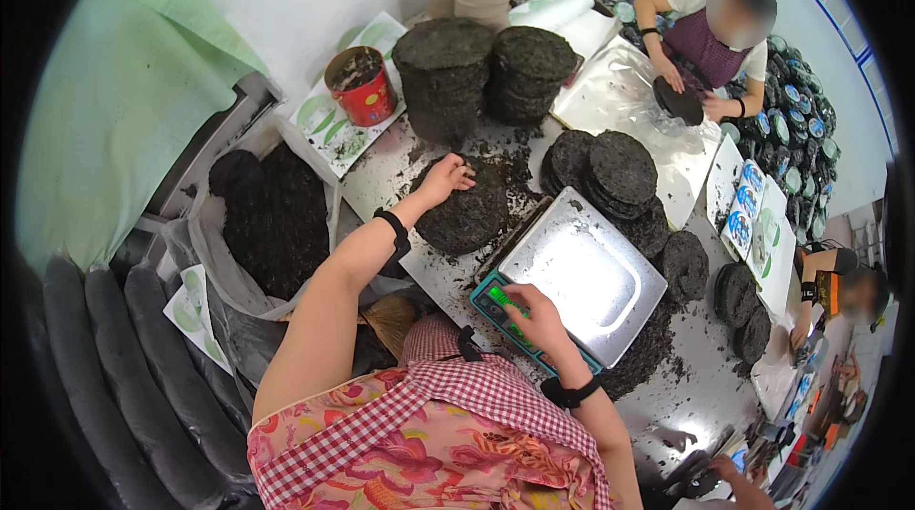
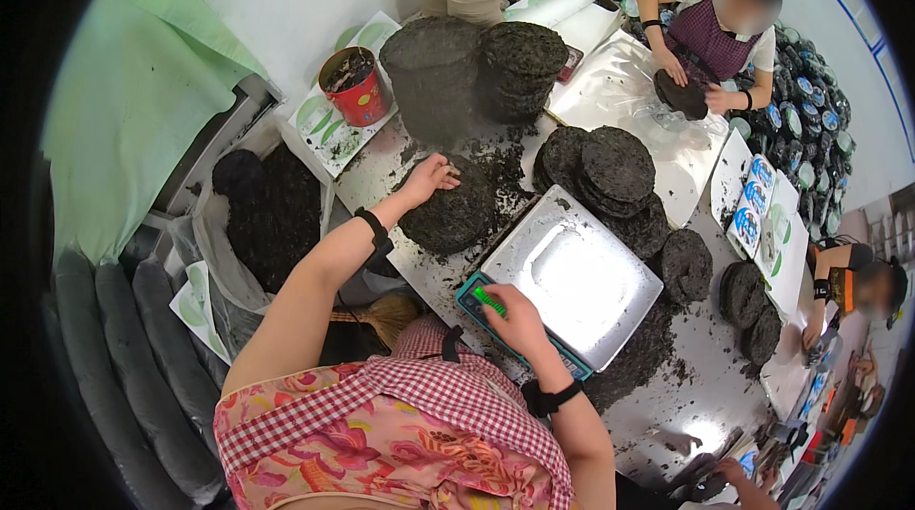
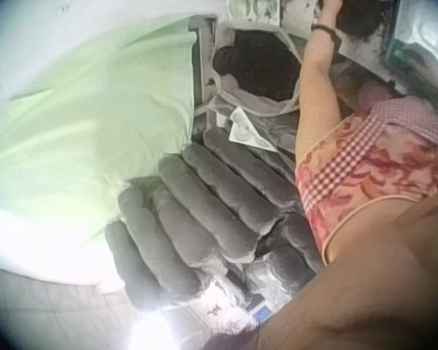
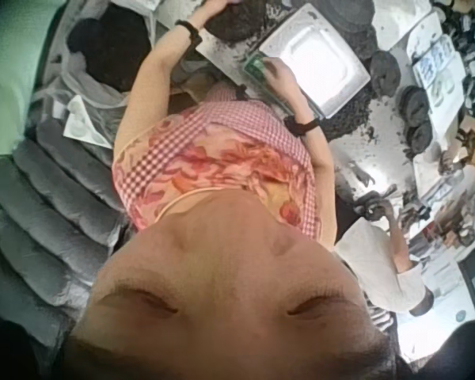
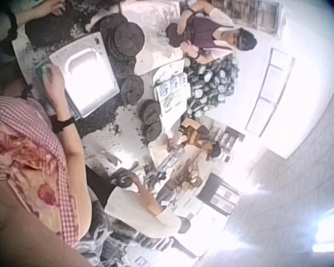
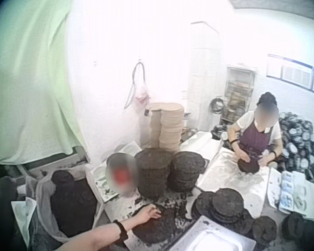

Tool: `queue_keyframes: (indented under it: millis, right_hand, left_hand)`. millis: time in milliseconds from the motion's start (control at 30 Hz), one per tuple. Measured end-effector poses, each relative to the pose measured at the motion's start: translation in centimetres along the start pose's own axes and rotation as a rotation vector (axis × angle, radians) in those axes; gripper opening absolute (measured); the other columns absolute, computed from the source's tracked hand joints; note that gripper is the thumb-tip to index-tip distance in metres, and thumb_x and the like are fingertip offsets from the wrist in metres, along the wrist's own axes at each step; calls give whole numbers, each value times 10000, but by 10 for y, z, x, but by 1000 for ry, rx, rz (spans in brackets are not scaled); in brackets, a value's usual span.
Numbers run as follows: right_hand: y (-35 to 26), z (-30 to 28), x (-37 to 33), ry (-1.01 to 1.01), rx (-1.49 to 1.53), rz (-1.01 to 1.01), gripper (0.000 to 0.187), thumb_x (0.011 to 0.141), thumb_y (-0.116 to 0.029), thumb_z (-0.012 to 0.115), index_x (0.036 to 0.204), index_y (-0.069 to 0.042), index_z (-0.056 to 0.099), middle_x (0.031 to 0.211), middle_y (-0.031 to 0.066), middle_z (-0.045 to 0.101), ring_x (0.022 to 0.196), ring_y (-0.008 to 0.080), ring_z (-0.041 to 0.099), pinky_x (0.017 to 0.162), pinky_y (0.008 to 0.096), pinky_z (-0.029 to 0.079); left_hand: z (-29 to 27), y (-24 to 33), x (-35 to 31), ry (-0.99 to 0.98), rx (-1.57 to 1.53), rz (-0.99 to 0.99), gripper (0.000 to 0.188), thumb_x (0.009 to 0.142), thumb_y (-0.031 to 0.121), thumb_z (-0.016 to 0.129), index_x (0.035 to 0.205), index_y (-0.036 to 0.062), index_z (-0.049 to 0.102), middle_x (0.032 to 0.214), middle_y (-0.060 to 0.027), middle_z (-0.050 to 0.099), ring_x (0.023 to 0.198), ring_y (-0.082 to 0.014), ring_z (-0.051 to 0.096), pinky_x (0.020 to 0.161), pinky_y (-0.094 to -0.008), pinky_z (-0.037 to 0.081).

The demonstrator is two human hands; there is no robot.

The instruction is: The person weighs dark circular tea cakes one by one using a digital scale and organizes them into stacks on a workbench.

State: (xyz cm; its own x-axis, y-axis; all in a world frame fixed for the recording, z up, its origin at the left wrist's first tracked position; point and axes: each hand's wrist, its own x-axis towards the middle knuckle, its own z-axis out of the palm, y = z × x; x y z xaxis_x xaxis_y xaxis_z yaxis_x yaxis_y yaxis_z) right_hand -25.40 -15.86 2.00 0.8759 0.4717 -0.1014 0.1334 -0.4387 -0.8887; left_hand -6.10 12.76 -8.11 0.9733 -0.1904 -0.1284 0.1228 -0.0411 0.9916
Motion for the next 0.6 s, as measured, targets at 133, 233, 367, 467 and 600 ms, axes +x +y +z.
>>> queue_keyframes:
  millis: [133, 233, 367, 467, 600]
  right_hand:
    - [-22, 29, 58, -79, -261, -234, 329, 755, -121, 628, 1063, -35, 550, 1024, 135, 556, 977, 316, 531, 831, 394, 445]
    - [-17, 45, 84, -76, -347, -259, 348, 732, -124, 638, 1058, -39, 551, 1043, 140, 546, 997, 327, 514, 855, 406, 428]
    - [-27, 36, 94, 24, -281, -215, 334, 738, -115, 641, 1053, -38, 565, 1094, 160, 549, 1042, 347, 504, 895, 415, 413]
    - [-4, 27, 93, 104, -101, -67, 290, 752, -56, 618, 1039, -47, 575, 1032, 148, 571, 985, 317, 541, 832, 361, 442]
    - [-11, 15, 107, 208, -37, 85, 325, 763, -42, 613, 1081, -28, 548, 1027, 136, 553, 982, 264, 546, 827, 331, 440]
  left_hand:
    - [-5, -6, -1, 44, -305, -110, 80, 948, 115, 431, 995, 53, 408, 1006, -126, 561, 896, -227, 609, 777, -333, 505]
    - [-14, 7, -5, -7, -373, -80, 93, 944, 132, 460, 977, 52, 426, 965, -108, 574, 879, -213, 613, 762, -328, 504]
    - [-112, 39, 13, 190, -226, 183, 88, 901, 121, 541, 915, 38, 517, 818, -86, 611, 751, -163, 620, 676, -287, 502]
    - [-244, 45, 53, 903, 232, 460, 115, 788, 76, 653, 827, 4, 572, 733, -90, 628, 659, -149, 607, 617, -294, 505]
    - [-270, 78, 73, 985, 1109, 207, 337, 743, 35, 626, 1074, -1, 576, 1085, -194, 557, 975, -318, 558, 832, -328, 459]
